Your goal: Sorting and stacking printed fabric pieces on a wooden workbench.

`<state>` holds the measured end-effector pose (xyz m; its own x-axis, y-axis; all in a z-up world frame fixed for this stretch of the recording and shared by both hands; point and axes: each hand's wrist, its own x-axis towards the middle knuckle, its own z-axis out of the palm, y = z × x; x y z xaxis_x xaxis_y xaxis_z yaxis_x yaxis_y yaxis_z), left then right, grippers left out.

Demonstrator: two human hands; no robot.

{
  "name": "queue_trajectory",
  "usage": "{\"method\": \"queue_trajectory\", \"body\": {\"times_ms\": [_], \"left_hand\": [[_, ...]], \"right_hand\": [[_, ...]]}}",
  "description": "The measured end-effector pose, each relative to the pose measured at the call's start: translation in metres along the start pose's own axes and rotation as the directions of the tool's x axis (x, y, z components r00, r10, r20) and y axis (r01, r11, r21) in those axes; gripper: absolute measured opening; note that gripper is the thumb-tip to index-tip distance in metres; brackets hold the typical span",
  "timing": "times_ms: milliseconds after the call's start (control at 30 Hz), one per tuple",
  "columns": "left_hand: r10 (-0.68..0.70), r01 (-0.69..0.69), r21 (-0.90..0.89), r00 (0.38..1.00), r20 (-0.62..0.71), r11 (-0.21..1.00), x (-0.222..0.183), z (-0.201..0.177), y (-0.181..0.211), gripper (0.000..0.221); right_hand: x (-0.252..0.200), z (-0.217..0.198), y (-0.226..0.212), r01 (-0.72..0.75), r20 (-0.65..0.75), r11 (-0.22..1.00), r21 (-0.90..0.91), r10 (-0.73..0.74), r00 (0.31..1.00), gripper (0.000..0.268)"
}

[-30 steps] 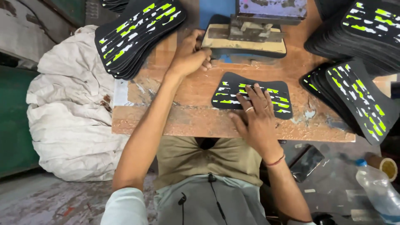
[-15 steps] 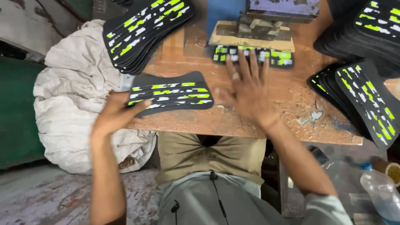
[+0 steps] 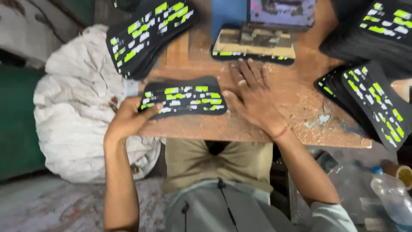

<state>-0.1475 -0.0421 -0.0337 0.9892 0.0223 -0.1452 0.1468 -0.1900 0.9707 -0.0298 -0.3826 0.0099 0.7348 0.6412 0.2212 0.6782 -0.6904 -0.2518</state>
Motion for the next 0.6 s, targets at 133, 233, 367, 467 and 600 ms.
{"method": "queue_trajectory", "body": {"times_ms": [133, 233, 367, 467, 600], "left_hand": [[-0.085, 0.088, 0.047, 0.995, -0.052, 0.995, -0.01, 0.002, 0.009, 0.02], [-0.09, 0.091, 0.017, 0.993, -0.07, 0.996, -0.006, 0.003, 0.022, 0.02], [-0.05, 0.061, 0.135, 0.996, -0.078, 0.989, -0.007, 0.001, 0.008, 0.02], [0.056, -0.047, 0.141, 0.996, -0.065, 0.989, -0.008, 0.003, 0.004, 0.021], [-0.057, 0.078, 0.138, 0.987, -0.151, 0.987, -0.009, 0.008, 0.016, 0.02]], "right_hand": [[-0.055, -0.01, -0.017, 0.004, 0.031, 0.999, 0.051, -0.006, 0.999, 0.066], [-0.074, -0.012, -0.026, -0.033, -0.019, 0.999, 0.018, 0.033, 0.999, 0.065], [-0.084, -0.009, -0.032, -0.109, -0.043, 0.994, -0.018, 0.108, 0.993, 0.061], [-0.082, -0.011, -0.032, -0.102, -0.056, 0.995, -0.001, 0.102, 0.993, 0.06], [-0.087, -0.018, -0.028, -0.081, -0.072, 0.997, -0.014, 0.08, 0.994, 0.062]]}}
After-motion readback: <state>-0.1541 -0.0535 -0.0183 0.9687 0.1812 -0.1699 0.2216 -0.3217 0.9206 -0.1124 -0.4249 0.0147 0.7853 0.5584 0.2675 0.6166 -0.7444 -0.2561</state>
